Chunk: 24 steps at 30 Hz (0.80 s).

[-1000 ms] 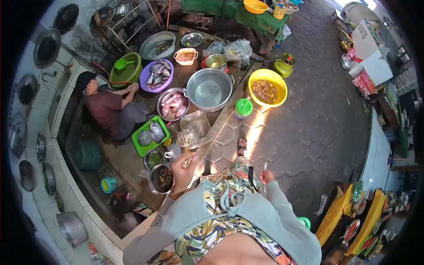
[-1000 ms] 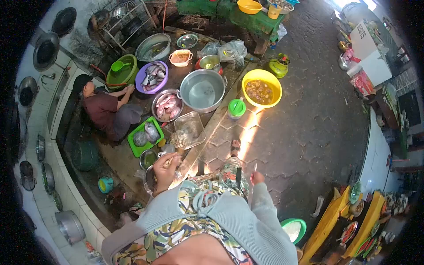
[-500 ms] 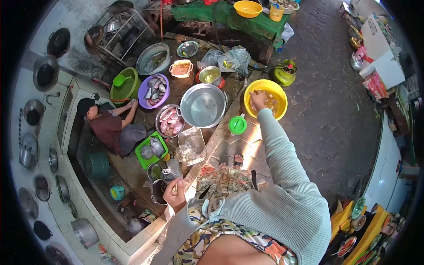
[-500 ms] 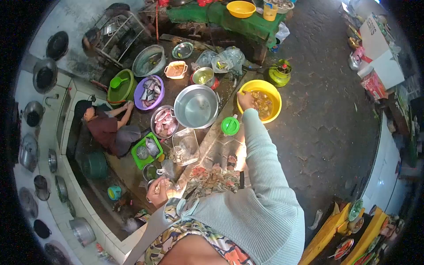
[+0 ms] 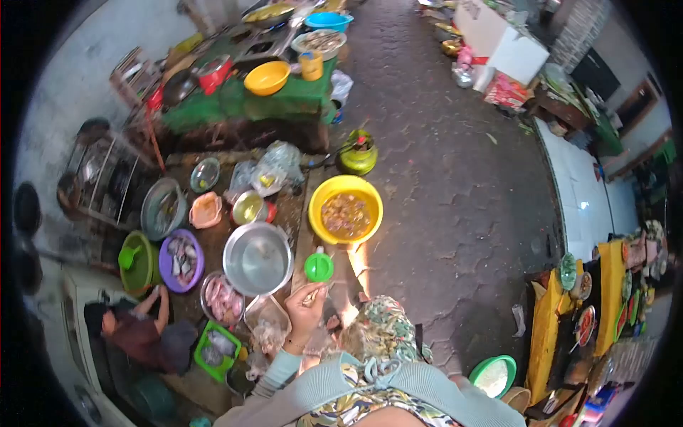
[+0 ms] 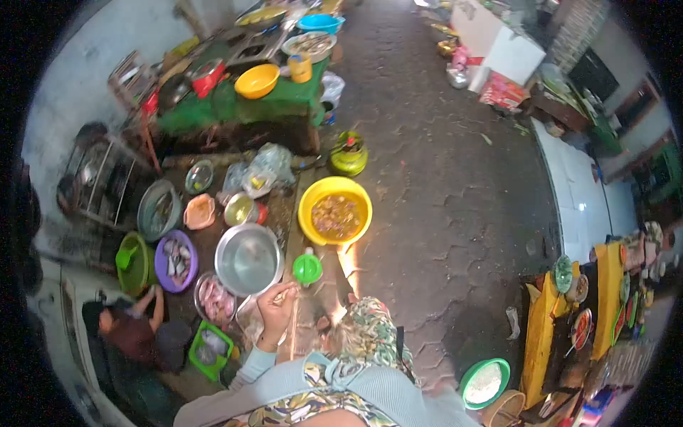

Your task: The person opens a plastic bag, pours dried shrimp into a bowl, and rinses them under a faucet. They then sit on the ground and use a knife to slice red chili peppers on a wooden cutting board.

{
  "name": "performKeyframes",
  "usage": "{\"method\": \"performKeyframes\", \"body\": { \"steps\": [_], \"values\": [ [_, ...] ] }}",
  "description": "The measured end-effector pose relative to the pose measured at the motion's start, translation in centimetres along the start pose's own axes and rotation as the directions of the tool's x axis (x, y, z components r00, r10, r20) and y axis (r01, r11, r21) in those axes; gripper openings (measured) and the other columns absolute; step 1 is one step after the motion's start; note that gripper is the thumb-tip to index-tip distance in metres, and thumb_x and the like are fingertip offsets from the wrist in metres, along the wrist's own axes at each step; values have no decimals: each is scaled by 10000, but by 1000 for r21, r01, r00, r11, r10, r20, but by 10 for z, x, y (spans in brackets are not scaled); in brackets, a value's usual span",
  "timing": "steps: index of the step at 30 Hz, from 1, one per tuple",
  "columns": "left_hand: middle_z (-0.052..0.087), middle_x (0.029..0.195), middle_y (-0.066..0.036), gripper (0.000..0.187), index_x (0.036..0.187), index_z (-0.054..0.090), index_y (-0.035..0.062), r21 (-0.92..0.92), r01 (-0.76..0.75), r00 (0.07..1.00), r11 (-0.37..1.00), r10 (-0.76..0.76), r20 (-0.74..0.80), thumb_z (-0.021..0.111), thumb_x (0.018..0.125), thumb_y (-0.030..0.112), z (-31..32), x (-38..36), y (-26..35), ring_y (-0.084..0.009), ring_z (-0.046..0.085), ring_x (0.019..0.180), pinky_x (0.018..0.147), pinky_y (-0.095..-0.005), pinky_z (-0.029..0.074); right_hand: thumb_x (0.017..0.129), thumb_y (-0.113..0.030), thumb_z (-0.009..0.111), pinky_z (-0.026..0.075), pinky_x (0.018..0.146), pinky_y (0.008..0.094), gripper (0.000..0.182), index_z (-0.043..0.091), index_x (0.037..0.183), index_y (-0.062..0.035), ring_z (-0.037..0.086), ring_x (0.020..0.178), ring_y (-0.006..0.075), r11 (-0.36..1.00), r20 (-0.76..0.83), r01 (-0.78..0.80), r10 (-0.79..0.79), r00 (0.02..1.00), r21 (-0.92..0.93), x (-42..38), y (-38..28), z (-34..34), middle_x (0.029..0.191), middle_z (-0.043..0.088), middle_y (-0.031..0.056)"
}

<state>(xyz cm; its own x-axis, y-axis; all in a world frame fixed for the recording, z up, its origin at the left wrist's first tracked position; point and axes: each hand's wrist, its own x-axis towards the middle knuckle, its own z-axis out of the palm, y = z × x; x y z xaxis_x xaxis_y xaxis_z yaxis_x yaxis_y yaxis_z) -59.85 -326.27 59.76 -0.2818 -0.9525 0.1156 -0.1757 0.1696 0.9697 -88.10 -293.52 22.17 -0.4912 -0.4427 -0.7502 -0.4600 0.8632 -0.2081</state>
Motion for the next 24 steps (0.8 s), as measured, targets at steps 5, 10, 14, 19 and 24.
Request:
{"method": "performKeyframes", "body": {
  "steps": [5, 10, 14, 19, 24],
  "values": [
    [669, 811, -95, 109, 883, 671, -38, -125, 81, 997, 989, -82, 2, 654, 778, -15, 90, 41, 1, -151, 632, 763, 705, -263, 504, 809, -296, 592, 473, 799, 432, 322, 636, 1017, -54, 608, 940, 318, 972, -243, -35, 93, 966, 234, 11, -17, -69, 1002, 638, 166],
    [665, 799, -94, 102, 878, 671, -40, -192, 132, 960, 973, -77, 268, 655, 782, -10, 201, 66, 4, -145, 629, 757, 690, -258, 510, 824, -275, 571, 474, 785, 426, 282, 644, 997, -64, 619, 909, 295, 959, -411, 56, 66, 909, 277, 93, 36, -157, 953, 651, 150],
    [669, 798, -93, 107, 874, 674, -28, -87, 150, 901, 985, -100, 423, 671, 773, 6, 292, 114, 57, -150, 640, 756, 683, -259, 512, 837, -259, 553, 475, 774, 421, 255, 650, 980, -72, 627, 885, 278, 938, -403, 72, 75, 912, 339, 76, 67, -148, 914, 662, 137],
    [679, 815, -104, 103, 850, 680, 1, -146, -268, 813, 952, 305, 496, 686, 748, 13, 413, 181, 113, -207, 657, 791, 708, -276, 509, 850, -294, 633, 472, 616, 263, 366, 546, 1154, -109, 610, 810, 125, 333, -173, 169, -15, 985, 928, 107, -9, -386, 967, 645, 9],
    [686, 835, -85, 121, 831, 693, 33, -114, -430, 778, 895, 432, 455, 708, 712, 17, 485, 235, 134, -242, 625, 935, 802, -349, 494, 813, -125, 662, 455, 882, 301, 572, 407, 1320, -56, 554, 1037, 157, 47, -250, 432, -757, 603, 901, 92, -117, -595, 1221, 540, 88]
  ]
}}
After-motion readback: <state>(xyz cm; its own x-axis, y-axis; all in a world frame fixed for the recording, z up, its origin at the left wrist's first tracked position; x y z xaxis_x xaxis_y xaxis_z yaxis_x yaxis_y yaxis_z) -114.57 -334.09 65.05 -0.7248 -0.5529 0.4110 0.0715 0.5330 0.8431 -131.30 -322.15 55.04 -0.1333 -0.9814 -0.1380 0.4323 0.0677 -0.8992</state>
